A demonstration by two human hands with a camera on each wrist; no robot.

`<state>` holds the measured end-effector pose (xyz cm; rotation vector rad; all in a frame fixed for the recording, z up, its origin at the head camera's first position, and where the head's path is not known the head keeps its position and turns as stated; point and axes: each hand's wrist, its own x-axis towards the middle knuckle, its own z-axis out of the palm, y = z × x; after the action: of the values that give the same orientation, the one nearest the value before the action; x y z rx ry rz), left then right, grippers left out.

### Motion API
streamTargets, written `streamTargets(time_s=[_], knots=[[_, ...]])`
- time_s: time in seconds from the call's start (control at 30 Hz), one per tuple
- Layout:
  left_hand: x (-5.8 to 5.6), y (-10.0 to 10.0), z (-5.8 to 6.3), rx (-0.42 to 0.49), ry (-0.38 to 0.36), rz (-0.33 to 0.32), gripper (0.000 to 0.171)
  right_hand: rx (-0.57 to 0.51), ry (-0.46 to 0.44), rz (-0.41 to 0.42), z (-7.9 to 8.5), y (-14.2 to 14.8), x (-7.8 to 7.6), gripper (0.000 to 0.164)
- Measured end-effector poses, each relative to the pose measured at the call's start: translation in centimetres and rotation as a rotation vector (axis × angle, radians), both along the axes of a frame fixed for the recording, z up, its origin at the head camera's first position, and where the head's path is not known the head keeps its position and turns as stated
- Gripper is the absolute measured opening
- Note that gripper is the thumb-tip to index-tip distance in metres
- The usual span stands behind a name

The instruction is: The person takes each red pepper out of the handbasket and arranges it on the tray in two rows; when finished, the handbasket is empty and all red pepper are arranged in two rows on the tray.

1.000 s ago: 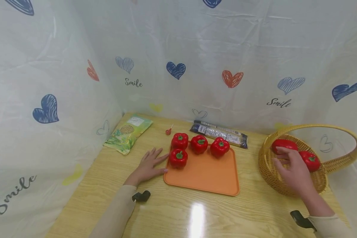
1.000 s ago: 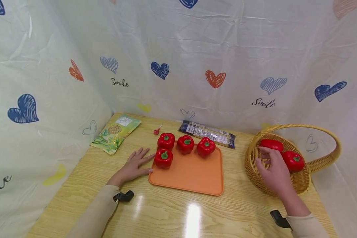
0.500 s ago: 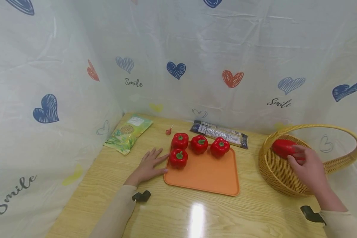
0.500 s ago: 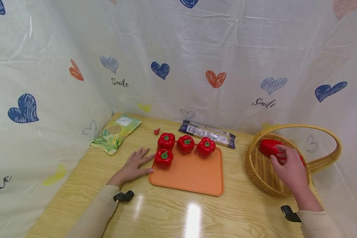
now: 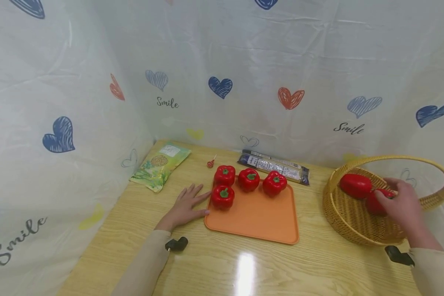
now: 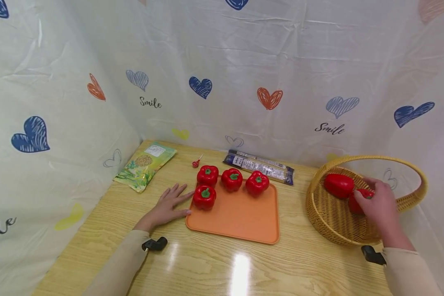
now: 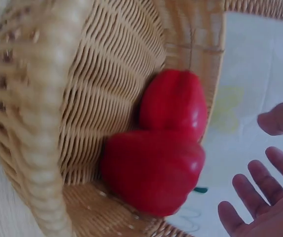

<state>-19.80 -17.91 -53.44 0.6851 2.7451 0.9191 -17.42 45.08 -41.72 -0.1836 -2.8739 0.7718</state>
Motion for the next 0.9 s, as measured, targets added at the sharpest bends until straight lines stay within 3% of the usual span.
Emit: streamTargets(time_s=[0.5,0.9], knots=[[-0.1,0.0,-0.1,-0.017,0.003,0.002,0.072,-0.005,-0.179,-0.009,-0.7,2.4,-1.0,0.085],[0.0,0.1,0.0,-0.010,-0.004,0.009,0.071,0.024,-0.200,0.045,-1.6,2.7,-1.4,0.082]])
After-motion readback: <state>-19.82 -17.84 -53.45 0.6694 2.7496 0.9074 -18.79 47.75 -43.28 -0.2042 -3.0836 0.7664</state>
